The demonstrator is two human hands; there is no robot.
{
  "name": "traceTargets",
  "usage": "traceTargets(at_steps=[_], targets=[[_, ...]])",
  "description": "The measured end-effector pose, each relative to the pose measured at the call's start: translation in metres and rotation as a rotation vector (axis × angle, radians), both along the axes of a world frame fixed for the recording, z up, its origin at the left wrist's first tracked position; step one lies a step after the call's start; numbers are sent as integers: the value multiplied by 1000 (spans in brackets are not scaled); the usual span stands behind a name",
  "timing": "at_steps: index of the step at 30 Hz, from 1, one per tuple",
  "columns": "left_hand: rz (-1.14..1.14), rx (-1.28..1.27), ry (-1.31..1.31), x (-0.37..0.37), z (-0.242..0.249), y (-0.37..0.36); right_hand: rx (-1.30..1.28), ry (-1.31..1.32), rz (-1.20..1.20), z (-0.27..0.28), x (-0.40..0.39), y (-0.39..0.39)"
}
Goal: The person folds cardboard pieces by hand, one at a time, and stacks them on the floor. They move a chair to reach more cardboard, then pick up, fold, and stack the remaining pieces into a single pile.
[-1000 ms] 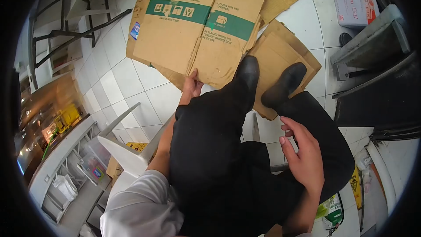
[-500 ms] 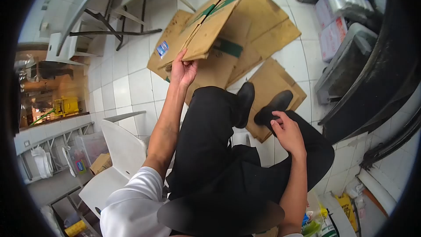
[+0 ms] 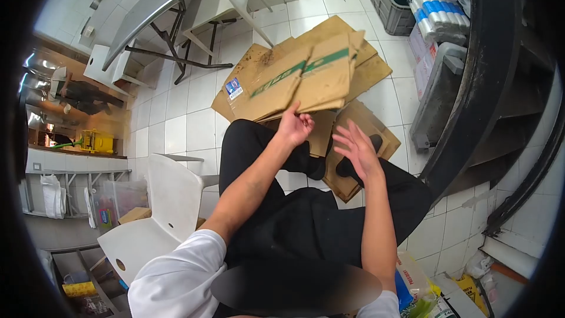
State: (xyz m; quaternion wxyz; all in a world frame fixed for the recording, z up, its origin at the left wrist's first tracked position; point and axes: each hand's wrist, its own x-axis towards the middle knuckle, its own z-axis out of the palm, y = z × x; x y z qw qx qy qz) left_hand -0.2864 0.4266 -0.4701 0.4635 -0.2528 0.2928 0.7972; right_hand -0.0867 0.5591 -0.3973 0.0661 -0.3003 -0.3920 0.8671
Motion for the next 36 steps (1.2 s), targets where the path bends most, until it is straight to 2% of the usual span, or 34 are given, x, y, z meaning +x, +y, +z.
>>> traceTargets(at_steps=[2,4,5,6,7,8,9,10,12,14,15,17,18,20,21,23,25,26,27,28,29,30,31,32,33,34,35,36], targets=[[-21,-43,-24,22,-17,-4,-83,-11,-41,-19,-24,-10],[-184,-260,74,45,-23,-8,-188,32,-113,-53,-45,-20],[-257,-246,83,53,-15,-11,-200,19,-110,-72,-48,-20],[-256,-255,78,54,-4,-12,-210,27,-224,-85,-52,-16],[-541,-384,223,53,7,-14,-218,34,-341,-98,-54,-13],[-828,-510,365,54,18,-16,-228,27,-341,-100,-56,-13],[-864,-604,601,53,25,-17,-219,-24,-369,-97,-58,-14],[-879,-605,596,46,25,-18,-209,-77,-402,-94,-57,-15],[-575,-1124,1524,17,14,-16,-200,-99,-421,-83,-57,-23],[-437,-1341,1775,-22,-27,-16,-112,-30,-396,-68,-62,-31],[-444,-1345,1773,-39,-26,-14,-72,-29,-387,-70,-65,-35],[-1043,-1338,1422,-59,-23,-9,-4,-54,-375,-70,-66,-42],[-1049,-1342,1426,-59,-6,-3,68,-73,-371,-68,-67,-45],[-1302,-1160,1101,-58,23,9,124,-169,-365,-58,-67,-52],[-1315,-1164,1110,-58,15,6,189,-266,-348,-53,-66,-54],[-1133,-1421,1655,-60,-5,1,200,-242,-370,-50,-64,-50],[-1001,-1515,1623,-74,14,-7,211,-226,-386,-52,-57,-39],[-1090,-1536,1699,-107,3,-24,239,-246,-402,-55,-54,-33],[-1160,-1519,1630,-150,-5,-45,262,-270,-418,-59,-48,-27],[-1126,-1703,1660,-173,16,-62,200,-252,-463,-77,-42,-18],[-1113,-1743,1614,-208,34,-84,148,-226,-497,-84,-33,-5],[-890,-1750,1809,-243,45,-116,107,-191,-528,-89,-26,11],[-826,-1877,1636,-281,61,-142,29,-185,-575,-92,-18,25],[-812,-1774,1604,-286,105,-158,-52,-181,-615,-98,-8,35],[-693,-1712,1549,-279,139,-172,-131,-136,-615,-114,-1,43],[-570,-1652,1495,-275,165,-187,-160,-150,-628,-123,0,45],[-547,-1670,1496,-280,181,-203,-168,-156,-625,-128,0,45],[-405,-1617,1601,-285,195,-218,-175,-163,-621,-128,-3,42]])
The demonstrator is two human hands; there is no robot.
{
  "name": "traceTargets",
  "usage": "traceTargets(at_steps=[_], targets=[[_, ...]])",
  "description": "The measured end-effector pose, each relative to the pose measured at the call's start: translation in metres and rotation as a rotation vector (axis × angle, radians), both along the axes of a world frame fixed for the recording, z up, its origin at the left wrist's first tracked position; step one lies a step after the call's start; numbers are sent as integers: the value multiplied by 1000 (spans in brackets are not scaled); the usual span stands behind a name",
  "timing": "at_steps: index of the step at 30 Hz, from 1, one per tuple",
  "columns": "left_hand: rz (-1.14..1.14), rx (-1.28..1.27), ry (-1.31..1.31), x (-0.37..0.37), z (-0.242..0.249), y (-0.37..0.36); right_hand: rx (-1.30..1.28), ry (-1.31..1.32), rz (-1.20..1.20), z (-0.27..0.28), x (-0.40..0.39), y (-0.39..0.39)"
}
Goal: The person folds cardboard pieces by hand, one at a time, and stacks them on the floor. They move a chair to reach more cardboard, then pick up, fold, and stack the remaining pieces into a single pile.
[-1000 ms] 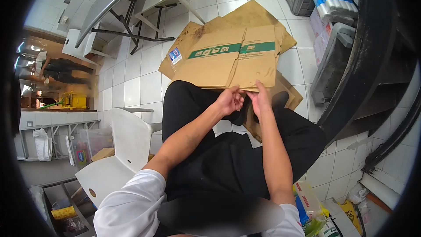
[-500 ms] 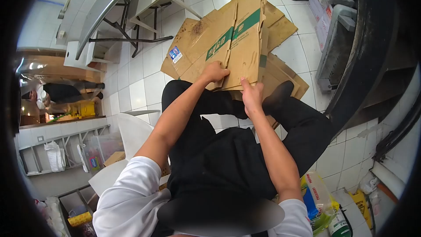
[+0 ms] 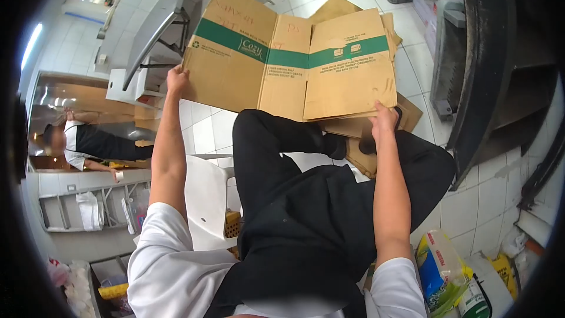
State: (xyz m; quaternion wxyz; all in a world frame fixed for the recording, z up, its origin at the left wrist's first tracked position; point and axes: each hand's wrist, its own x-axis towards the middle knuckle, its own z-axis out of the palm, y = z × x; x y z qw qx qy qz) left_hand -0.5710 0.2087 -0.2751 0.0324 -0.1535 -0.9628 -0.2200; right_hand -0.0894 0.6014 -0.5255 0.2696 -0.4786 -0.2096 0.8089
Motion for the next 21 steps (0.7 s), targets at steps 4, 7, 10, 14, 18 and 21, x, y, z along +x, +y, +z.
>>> traceTargets(at_steps=[4,7,10,14,18,21], targets=[[-101,88,318,10,74,-25,31,-44,45,-8,2,-4],[-96,135,396,5,134,-45,34,-26,103,-32,4,-6],[-81,312,195,45,206,-28,86,-465,314,-28,20,-10],[-296,439,-298,136,274,29,975,-992,585,-9,14,-27],[-408,488,-332,180,282,80,1448,-327,607,79,-20,-66],[-518,546,-383,190,282,105,1486,-245,575,133,-13,-91]])
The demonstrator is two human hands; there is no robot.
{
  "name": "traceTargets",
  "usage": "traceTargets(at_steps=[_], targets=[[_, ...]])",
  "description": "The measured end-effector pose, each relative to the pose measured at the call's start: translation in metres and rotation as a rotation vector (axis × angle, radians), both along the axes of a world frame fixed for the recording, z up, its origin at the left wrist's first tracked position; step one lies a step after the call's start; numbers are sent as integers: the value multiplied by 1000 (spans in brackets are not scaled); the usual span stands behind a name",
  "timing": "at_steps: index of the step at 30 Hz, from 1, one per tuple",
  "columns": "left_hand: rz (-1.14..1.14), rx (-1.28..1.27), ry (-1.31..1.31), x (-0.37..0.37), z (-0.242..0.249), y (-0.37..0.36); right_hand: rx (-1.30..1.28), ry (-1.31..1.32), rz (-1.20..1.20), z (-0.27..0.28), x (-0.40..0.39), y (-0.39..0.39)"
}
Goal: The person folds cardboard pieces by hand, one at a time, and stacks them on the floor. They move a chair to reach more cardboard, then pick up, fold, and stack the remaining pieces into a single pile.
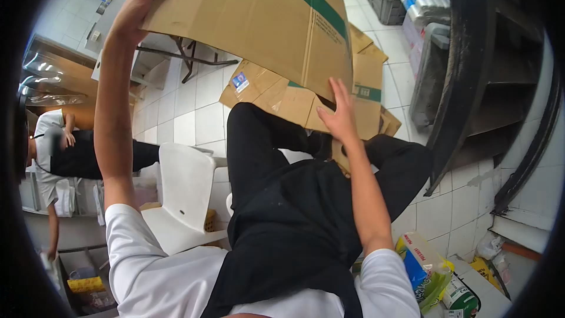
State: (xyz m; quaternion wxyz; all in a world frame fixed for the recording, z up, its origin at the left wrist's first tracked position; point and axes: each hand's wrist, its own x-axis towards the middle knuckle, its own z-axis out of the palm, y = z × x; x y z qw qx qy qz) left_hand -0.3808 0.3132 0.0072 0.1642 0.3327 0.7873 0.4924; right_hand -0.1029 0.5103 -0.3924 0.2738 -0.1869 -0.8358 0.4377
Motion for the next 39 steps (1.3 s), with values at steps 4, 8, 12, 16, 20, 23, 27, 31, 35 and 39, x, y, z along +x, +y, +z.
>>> traceTargets(at_steps=[4,8,12,16,20,23,27,31,35,39], targets=[[-120,102,-89,13,2,24,10,240,23,99,7,-10],[-130,197,-78,41,-1,41,212,405,50,179,-9,-4],[-128,231,-52,54,8,36,202,395,210,192,-26,4],[-84,211,1,71,14,28,428,509,165,193,-36,-28],[-69,89,93,79,4,26,488,520,100,182,-44,-50],[-162,80,8,91,-32,21,487,501,15,177,-47,-66],[-215,-107,342,112,-137,14,329,562,-21,148,-57,-87],[-223,80,250,95,-206,-10,123,426,-16,129,-53,-99],[-81,-75,52,114,-227,-36,65,400,66,136,-52,-93],[9,-155,288,157,-248,-44,192,469,160,135,-65,-89]])
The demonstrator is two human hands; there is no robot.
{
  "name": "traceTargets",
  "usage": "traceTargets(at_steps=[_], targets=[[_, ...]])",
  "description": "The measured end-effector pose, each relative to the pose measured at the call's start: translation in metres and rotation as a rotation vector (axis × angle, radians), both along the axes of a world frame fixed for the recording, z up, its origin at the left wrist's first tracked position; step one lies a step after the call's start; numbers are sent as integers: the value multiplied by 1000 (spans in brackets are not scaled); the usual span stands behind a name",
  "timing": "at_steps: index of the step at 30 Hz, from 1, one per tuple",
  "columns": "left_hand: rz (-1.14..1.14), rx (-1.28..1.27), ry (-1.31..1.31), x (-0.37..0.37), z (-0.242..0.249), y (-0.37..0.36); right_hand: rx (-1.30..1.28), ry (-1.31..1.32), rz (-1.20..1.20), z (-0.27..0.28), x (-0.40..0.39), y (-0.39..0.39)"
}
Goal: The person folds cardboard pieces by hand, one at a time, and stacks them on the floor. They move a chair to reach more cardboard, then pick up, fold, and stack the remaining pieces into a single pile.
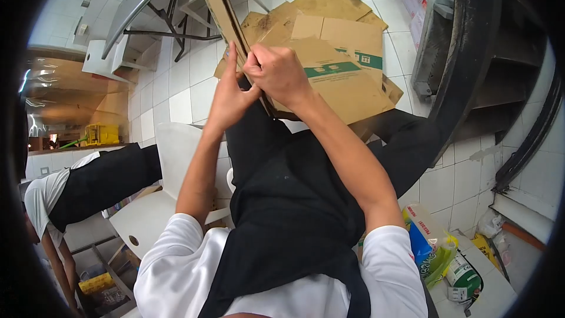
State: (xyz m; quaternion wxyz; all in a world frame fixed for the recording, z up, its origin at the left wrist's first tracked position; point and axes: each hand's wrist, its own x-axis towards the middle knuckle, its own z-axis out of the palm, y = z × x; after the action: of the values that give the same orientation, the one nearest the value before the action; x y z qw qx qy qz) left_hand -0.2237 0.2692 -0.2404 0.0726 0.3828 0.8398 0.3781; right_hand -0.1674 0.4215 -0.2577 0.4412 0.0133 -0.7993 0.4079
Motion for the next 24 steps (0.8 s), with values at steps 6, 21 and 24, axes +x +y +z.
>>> traceTargets(at_steps=[6,21,24], targets=[[438,-74,192,-6,-33,-17,273,4,-121,11,-17,15],[555,362,57,-69,6,-152,439,216,-351,83,-32,128],[552,423,-16,-59,2,-147,417,103,-362,82,-31,119]])
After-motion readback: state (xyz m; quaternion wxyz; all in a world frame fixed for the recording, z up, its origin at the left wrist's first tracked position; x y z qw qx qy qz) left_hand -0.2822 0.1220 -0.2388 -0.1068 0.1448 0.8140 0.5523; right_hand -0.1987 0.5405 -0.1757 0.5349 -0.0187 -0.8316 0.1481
